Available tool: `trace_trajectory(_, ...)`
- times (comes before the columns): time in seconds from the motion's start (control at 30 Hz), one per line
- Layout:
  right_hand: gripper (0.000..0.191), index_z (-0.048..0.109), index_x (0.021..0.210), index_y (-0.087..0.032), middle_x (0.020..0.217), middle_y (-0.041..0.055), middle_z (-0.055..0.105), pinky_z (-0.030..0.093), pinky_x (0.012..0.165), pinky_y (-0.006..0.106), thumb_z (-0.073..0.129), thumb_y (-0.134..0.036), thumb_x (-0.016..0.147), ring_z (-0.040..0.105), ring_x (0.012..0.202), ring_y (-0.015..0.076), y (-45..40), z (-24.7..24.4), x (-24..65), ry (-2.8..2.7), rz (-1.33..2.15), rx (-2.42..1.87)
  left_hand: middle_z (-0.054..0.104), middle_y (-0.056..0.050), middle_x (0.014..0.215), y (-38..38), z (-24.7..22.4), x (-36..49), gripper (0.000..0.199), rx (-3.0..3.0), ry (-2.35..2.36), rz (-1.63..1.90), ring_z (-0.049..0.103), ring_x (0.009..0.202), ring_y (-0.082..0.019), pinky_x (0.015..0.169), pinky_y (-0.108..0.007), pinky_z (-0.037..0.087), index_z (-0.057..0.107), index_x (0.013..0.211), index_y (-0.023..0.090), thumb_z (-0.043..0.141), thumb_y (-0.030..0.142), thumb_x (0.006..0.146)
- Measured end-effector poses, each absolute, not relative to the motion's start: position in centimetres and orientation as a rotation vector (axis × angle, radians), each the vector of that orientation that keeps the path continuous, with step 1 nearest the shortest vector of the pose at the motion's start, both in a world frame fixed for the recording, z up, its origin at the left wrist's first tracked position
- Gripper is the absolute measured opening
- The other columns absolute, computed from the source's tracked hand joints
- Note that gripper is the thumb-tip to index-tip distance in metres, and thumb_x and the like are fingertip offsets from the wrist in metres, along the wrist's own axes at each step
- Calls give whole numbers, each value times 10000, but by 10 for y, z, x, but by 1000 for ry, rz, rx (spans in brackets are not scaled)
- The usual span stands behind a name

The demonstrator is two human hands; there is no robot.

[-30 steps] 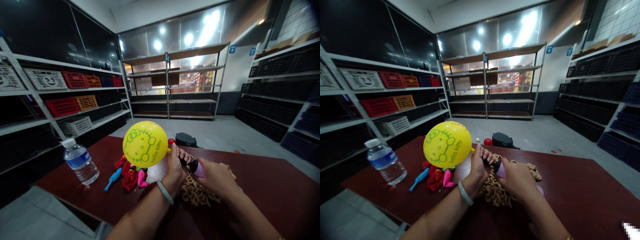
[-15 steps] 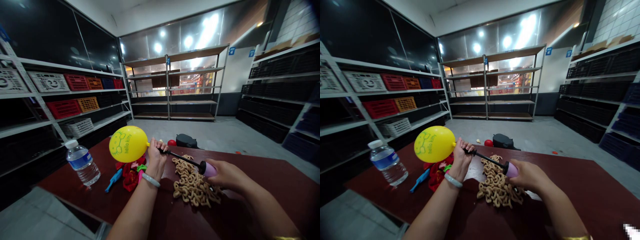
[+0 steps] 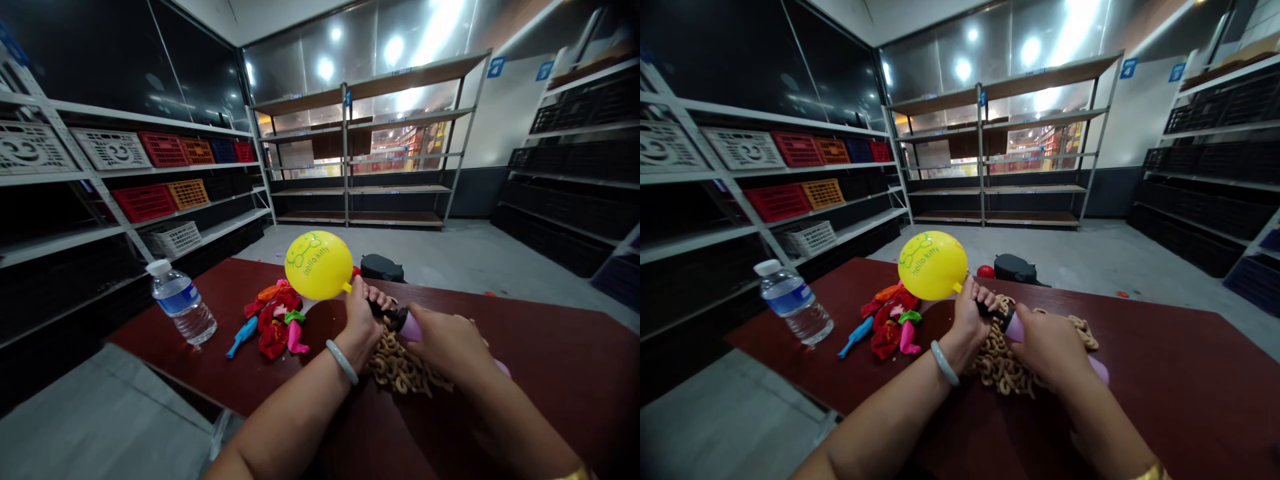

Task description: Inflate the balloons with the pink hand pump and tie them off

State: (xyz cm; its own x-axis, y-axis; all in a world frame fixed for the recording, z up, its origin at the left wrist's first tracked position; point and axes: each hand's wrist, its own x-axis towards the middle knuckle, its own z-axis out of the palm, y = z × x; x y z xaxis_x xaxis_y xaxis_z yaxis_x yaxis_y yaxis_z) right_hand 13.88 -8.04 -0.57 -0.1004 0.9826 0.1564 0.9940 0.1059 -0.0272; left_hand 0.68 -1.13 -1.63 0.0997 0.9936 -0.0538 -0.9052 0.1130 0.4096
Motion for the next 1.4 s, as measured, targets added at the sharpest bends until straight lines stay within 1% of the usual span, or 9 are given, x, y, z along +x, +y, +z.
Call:
trace_trajectory(0.17,353,599,1131,-246,935,107,752,364,636,334,546,-414,825,710,834,302,-81,-9,127,-2197,-114,-1944,305,54,470,-16,-12,8,494,356,387,1432,313,390,-85,421,-224,244,335,572,190,547,452,934)
trace_trajectory(0.4,296,656,994,-330,906,3,752,367,626,303,639,-459,728,691,831,255,-74,6,163,-2185,372,-1955,284,62,472,11,3,-38,433,336,340,1525,290,380,-76,421,-231,226,302,595,196,513,327,950)
trace_trajectory(0.53,297,663,999,-344,889,-30,744,371,601,273,643,-435,716,682,788,214,-73,10,187,-2179,549,-1931,282,66,473,23,9,-59,437,320,317,1601,296,383,-75,433,-243,235,281,607,203,556,316,928)
trace_trajectory(0.63,379,657,1068,-341,928,6,751,366,616,299,641,-477,714,691,838,262,-73,6,191,-2215,329,-2000,282,69,472,21,9,-57,450,322,307,1632,288,380,-69,429,-240,227,290,606,202,585,339,917)
trace_trajectory(0.77,491,621,1190,-304,1018,77,754,376,657,348,599,-512,746,691,950,337,-72,-2,179,-2242,3,-2044,287,65,480,13,5,-39,425,277,314,1607,282,386,-66,430,-231,228,306,602,197,534,314,941)
trace_trajectory(0.93,409,610,1130,-279,1051,89,751,394,686,364,564,-479,776,691,977,343,-76,-4,154,-2237,-25,-2006,295,64,489,-2,-7,-10,436,302,331,1509,284,397,-72,433,-232,235,326,603,196,576,365,919)
trace_trajectory(1.13,372,627,1116,-252,905,110,754,370,656,352,537,-442,809,709,839,327,-82,-3,131,-2160,-117,-2011,324,56,484,-22,-13,12,496,380,337,1462,332,405,-89,431,-236,262,343,597,196,607,501,886)
trace_trajectory(1.27,356,649,1086,-266,926,68,757,386,665,322,574,-430,780,701,842,275,-79,2,137,-2178,237,-1885,317,62,475,-19,-9,7,481,398,368,1460,321,385,-82,414,-231,246,358,600,195,601,487,894)
trace_trajectory(1.4,308,692,966,-250,893,25,754,417,675,278,645,-405,704,681,834,227,-79,12,159,-2162,641,-1810,299,69,462,-3,-1,-16,447,344,364,1456,287,363,-71,403,-222,217,334,594,195,575,382,921)
